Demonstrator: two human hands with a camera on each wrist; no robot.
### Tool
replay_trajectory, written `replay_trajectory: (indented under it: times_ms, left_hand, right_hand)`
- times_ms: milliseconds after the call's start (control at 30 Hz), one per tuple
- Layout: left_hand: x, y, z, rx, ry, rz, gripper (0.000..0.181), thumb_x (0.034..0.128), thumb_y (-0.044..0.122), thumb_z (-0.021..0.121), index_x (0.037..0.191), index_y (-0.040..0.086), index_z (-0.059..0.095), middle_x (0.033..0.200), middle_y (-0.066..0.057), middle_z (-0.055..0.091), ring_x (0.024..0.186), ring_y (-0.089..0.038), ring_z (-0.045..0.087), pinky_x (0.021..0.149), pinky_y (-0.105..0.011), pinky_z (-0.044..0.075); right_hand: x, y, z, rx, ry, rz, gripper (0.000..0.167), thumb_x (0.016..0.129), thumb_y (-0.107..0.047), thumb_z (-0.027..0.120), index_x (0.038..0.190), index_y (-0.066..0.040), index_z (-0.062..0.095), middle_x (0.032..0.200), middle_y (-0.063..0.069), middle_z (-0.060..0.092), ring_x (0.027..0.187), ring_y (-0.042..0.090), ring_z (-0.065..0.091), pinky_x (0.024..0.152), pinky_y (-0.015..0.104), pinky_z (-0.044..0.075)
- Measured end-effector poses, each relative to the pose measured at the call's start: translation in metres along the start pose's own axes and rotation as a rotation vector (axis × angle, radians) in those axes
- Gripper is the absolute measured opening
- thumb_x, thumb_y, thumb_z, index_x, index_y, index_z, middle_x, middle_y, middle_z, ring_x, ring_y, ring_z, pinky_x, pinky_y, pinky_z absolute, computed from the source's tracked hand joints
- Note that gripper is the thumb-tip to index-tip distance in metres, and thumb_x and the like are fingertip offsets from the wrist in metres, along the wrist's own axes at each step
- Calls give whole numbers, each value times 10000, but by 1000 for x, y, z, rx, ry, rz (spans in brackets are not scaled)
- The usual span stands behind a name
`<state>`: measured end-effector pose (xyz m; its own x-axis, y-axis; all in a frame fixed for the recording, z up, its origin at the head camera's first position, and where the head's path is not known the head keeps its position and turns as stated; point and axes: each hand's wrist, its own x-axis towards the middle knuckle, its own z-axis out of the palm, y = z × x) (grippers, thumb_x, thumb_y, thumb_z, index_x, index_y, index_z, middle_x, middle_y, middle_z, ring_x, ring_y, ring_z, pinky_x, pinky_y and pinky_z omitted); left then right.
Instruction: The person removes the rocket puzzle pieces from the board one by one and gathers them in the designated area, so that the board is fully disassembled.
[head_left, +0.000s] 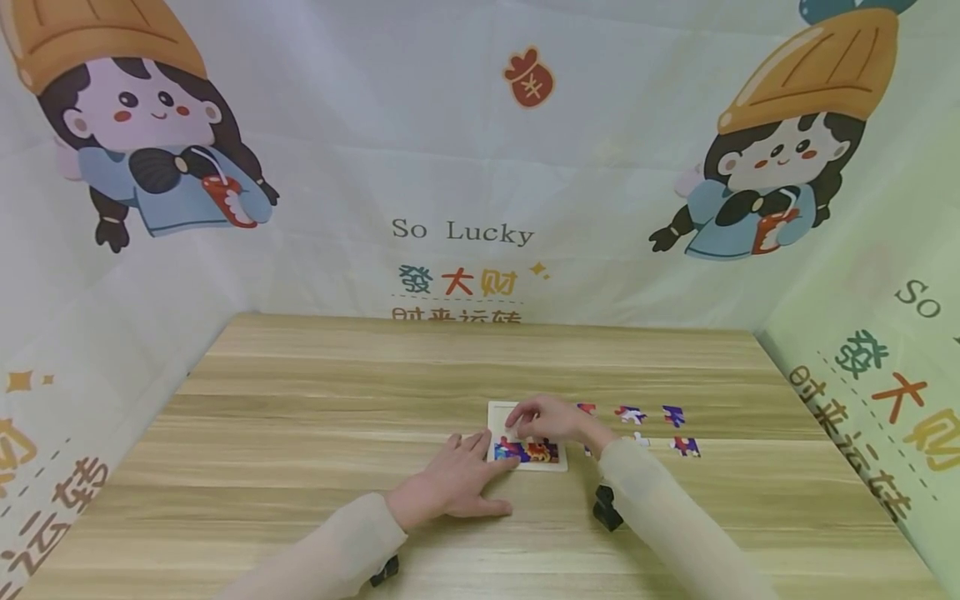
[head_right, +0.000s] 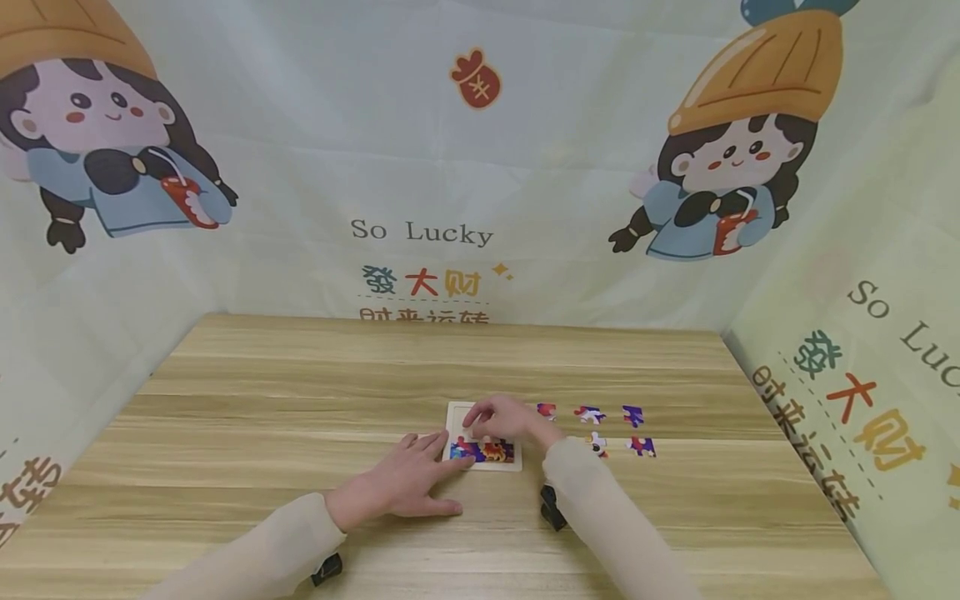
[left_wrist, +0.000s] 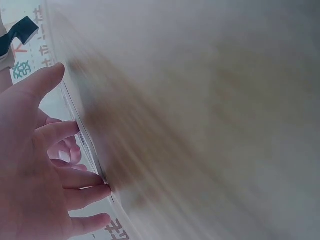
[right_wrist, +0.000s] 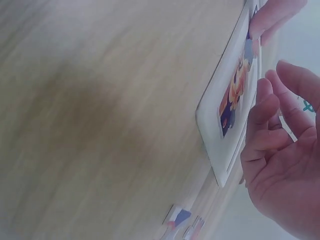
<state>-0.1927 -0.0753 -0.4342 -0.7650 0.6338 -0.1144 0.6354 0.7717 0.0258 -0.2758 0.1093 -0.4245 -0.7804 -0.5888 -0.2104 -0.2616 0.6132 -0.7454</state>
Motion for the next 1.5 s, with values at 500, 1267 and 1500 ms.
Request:
replay_trajectory:
  times_ms: [500,1267,1500]
  left_hand:
    - [2,-1,2,31,15,11,638,786,630,451,1325,291,410,1334,-215,342,1218,-318,318,950,-525,256]
    - [2,0,0,46,39,10,644,776,627,468,1321,289,415,1320,-218,359,1206,-319,337,947,-535,252]
    - [2,0,0,44,33,11,637,778,625,468,1318,289,420,1321,-217,360,1206,-318,337,948,-532,252]
  right_hand:
    - [8,-3,5,5,-59,-1,122,810,-74,598,917,-58,656,819,-5,595,717,110,497,665,256,411]
    - [11,-7,6,123,-96,23,89,798,-35,607,872,-2,570,696,12,550,575,114,452,523,209,377]
    - [15,-2,9,116,-73,32,100,803,-36,604,896,-11,576,745,28,563,630,126,492,561,227,421]
